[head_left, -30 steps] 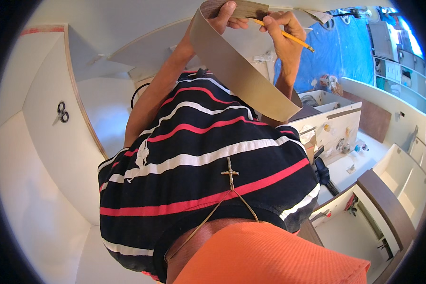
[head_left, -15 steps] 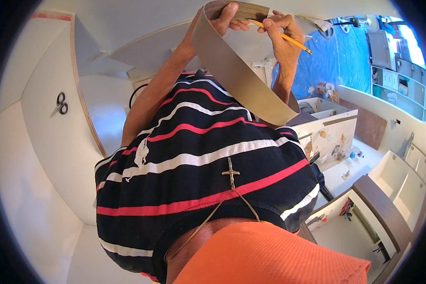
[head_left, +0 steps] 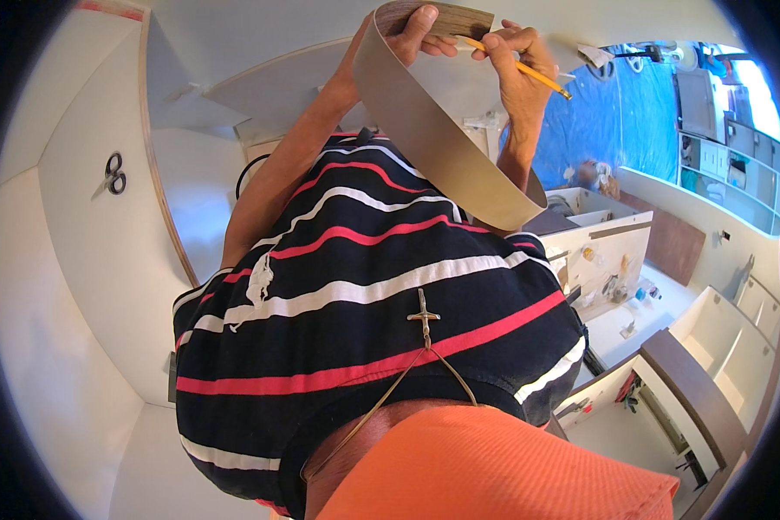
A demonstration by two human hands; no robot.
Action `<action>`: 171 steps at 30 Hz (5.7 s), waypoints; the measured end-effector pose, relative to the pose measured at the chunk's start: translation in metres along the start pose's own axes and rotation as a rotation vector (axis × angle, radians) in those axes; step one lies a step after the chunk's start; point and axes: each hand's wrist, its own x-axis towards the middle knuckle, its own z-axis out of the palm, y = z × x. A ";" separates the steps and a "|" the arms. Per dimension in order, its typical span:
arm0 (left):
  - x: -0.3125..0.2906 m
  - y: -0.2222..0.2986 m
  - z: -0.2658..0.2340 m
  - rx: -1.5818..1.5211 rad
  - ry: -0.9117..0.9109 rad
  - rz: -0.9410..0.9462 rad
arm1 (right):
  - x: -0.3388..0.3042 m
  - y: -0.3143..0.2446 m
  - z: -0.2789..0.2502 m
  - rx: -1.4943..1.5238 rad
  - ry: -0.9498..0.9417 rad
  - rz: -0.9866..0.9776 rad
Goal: The person uses scissors to cut a thin strip of wood or wood-veneer material, repeatedly measures it against a curved wall, and marks it with a pencil. The person then cuts the strip again and repositions it along the wall.
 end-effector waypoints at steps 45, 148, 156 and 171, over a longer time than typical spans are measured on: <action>-0.173 0.121 -0.131 0.188 0.746 0.165 | 0.046 -0.151 0.462 0.005 -1.155 -0.595; -0.025 -0.023 0.118 0.519 -0.329 0.526 | -0.179 -0.066 -0.043 0.195 0.163 0.786; -0.031 -0.020 0.109 0.911 -0.267 0.814 | -0.176 -0.081 -0.034 0.146 0.210 0.843; -0.033 -0.027 0.107 0.836 -0.209 0.706 | -0.176 -0.080 -0.023 0.176 0.262 0.849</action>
